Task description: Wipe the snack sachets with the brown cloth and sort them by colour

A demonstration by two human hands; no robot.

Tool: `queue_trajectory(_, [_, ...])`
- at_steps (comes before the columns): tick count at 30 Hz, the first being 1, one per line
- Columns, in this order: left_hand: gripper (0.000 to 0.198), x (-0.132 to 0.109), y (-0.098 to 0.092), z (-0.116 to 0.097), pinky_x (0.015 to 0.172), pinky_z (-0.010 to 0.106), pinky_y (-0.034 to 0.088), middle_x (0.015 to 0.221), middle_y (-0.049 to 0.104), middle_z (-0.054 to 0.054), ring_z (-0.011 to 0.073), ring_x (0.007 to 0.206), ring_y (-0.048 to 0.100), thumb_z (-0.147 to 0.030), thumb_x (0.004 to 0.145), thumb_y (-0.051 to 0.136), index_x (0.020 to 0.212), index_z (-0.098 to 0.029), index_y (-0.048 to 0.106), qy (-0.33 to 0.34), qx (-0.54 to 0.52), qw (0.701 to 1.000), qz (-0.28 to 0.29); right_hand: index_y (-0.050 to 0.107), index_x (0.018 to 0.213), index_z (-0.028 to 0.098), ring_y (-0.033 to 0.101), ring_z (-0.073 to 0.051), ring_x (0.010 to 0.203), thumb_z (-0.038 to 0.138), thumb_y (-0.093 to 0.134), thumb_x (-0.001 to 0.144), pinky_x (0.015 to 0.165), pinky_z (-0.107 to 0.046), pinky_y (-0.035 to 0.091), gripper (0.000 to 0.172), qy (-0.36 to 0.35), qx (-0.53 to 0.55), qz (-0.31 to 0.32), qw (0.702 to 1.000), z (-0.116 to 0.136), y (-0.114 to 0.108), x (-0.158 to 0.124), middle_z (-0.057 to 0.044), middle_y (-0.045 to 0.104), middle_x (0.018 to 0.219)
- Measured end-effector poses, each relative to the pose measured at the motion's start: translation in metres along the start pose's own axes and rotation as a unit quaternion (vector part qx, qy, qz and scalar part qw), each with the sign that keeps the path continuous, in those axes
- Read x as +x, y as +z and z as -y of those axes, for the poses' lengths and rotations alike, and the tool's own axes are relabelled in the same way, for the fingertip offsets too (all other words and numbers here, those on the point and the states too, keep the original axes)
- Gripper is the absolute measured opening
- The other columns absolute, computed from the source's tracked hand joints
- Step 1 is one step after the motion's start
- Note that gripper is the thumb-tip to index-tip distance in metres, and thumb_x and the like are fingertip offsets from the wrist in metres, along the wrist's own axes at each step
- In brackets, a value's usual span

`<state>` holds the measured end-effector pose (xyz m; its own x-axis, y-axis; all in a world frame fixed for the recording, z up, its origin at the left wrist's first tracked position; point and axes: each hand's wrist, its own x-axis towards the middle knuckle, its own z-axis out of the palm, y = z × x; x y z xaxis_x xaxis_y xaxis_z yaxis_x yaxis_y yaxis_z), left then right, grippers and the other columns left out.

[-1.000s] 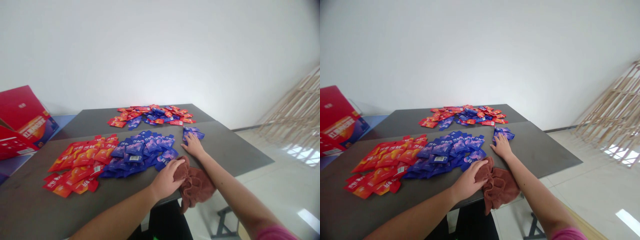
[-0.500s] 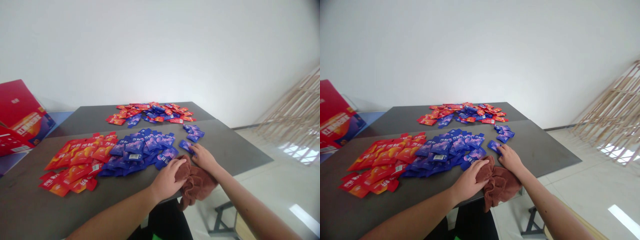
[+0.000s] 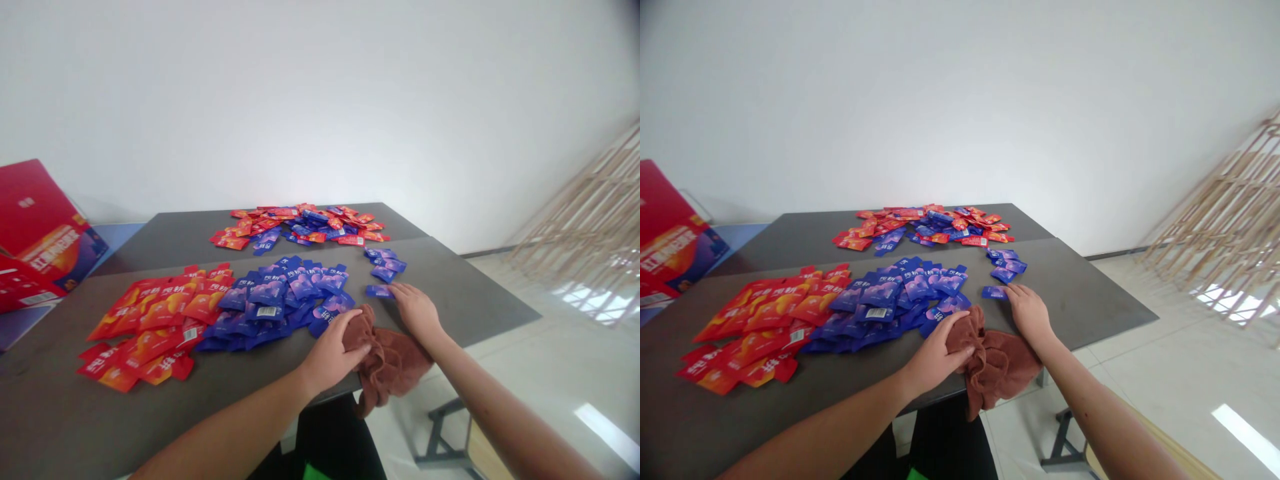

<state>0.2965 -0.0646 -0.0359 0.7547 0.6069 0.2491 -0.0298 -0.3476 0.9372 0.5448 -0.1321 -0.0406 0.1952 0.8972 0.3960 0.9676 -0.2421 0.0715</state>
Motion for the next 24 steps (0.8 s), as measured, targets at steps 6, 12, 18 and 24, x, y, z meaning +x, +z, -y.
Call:
queue_trajectory(6, [0.048, 0.009, 0.002, -0.003, 0.109, 0.042, 0.034, 0.13, 0.059, 0.009, 0.0251, 0.124, 0.052, -0.036, 0.083, 0.065, 0.126, -0.021, 0.05, -0.134, -0.357, 0.924, -0.008, 0.066, 0.114, 0.028, 0.049, -0.022, 0.125, 0.011, 0.045, 0.089, 0.109, -0.046, 0.031, 0.037, -0.057, 0.138, -0.252, 0.956, 0.028, -0.051, -0.015, -0.003, 0.063, 0.128])
queue_trajectory(12, [0.048, 0.008, 0.0, -0.01, 0.105, 0.04, 0.039, 0.13, 0.059, 0.008, 0.0247, 0.124, 0.052, -0.036, 0.081, 0.067, 0.125, -0.021, 0.054, -0.146, -0.458, 0.876, 0.026, 0.068, 0.107, 0.044, 0.041, -0.025, 0.132, 0.017, 0.051, 0.088, 0.113, -0.055, 0.012, 0.037, -0.064, 0.106, -0.082, 0.989, 0.052, -0.068, -0.022, 0.006, 0.06, 0.131])
queue_trajectory(18, [0.049, 0.005, 0.0, -0.015, 0.099, 0.04, 0.044, 0.12, 0.065, 0.008, 0.0253, 0.114, 0.059, -0.021, 0.075, 0.07, 0.122, -0.019, 0.056, -0.165, -0.45, 0.878, 0.017, 0.039, 0.142, 0.026, 0.033, -0.029, 0.138, 0.036, 0.046, 0.09, 0.11, -0.054, 0.027, 0.054, 0.151, 0.363, -0.197, 0.898, 0.078, -0.064, -0.023, -0.01, 0.035, 0.152])
queue_trajectory(24, [0.051, 0.003, 0.004, -0.015, 0.102, 0.042, 0.042, 0.124, 0.063, 0.009, 0.0269, 0.118, 0.056, -0.022, 0.075, 0.072, 0.123, -0.019, 0.055, -0.155, -0.428, 0.89, -0.013, 0.052, 0.13, 0.02, 0.064, -0.026, 0.107, 0.07, 0.02, 0.088, 0.089, -0.042, 0.051, 0.072, 0.253, 0.742, -0.014, 0.62, 0.109, -0.067, -0.026, -0.011, 0.065, 0.122])
